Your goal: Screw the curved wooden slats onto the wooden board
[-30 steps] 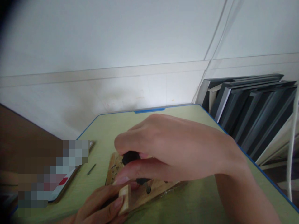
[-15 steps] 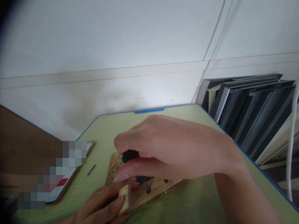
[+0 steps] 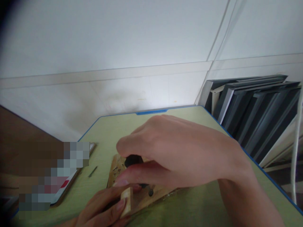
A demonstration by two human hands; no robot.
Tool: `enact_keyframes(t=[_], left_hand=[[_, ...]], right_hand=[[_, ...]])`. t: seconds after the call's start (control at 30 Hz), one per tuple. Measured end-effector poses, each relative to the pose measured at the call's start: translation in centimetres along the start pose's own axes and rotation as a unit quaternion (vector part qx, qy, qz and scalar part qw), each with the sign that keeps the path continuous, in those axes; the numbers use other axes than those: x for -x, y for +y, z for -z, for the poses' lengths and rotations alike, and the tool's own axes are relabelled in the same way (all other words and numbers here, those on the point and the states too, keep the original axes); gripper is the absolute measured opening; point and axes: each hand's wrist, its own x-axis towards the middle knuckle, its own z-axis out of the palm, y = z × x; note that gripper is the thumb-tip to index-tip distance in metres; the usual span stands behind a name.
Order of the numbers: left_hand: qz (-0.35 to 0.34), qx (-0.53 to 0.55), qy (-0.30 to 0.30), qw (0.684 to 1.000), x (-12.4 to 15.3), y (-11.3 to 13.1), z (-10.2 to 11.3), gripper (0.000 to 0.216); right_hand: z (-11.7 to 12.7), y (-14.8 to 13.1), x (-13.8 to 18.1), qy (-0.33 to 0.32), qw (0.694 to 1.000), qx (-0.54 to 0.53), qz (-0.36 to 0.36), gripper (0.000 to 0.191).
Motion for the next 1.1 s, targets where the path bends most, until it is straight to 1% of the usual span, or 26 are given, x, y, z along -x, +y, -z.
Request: enact_keyframes(t=[0.17,0.23,0.3,0.37,0.5,0.57,0.67,0.8,0.93,1.0,1.1], left_hand=[[-0.008,-0.019,0.029,0.999,0.3,-0.1,-0.2,0.043],[-0.013,-0.004,0.025,1.0,0.5,-0.1,-0.2,0.044],[-0.012,0.002,0.014,1.0,0.6,0.0,-0.1,0.045],[-0.001,-0.013,0.0,1.0,0.5,0.1,0.0,0.047],[0.038,-0.106,-0.039,0.993,-0.7,0.5,0.2,0.056],[0.042,-0.135,-0.048,0.989,-1.4,0.6,0.0,0.062],[0.036,-0.145,-0.045,0.988,-1.8,0.7,-0.1,0.065],[0.032,-0.123,-0.035,0.991,-0.8,0.5,-0.1,0.064],[0.004,-0.037,0.007,0.999,0.6,0.1,-0.2,0.05],[-0.002,-0.005,0.014,1.0,0.9,-0.2,-0.3,0.047],[-0.004,0.005,0.0,1.0,0.8,-0.2,-0.3,0.047]], right_hand=[[-0.2,-0.3,0.1,-0.01,0.998,0.04,-0.052,0.033],[-0.3,-0.3,0.0,-0.003,0.997,0.056,-0.062,0.036],[-0.4,-0.1,0.0,0.007,0.996,0.06,-0.059,0.037],[-0.3,0.1,-0.1,0.011,0.998,0.042,-0.034,0.034],[0.1,0.1,0.1,0.005,0.999,-0.022,0.033,0.023],[0.3,0.0,0.5,0.002,0.999,-0.034,0.028,0.022],[0.5,0.0,0.9,-0.016,0.999,-0.043,-0.01,0.024],[0.6,0.2,0.9,-0.029,0.996,-0.078,-0.036,0.024],[0.7,0.1,0.6,-0.046,0.99,-0.131,-0.039,0.021],[0.7,0.1,0.5,-0.043,0.99,-0.129,-0.035,0.018],[0.6,0.2,0.5,-0.04,0.994,-0.1,-0.033,0.018]])
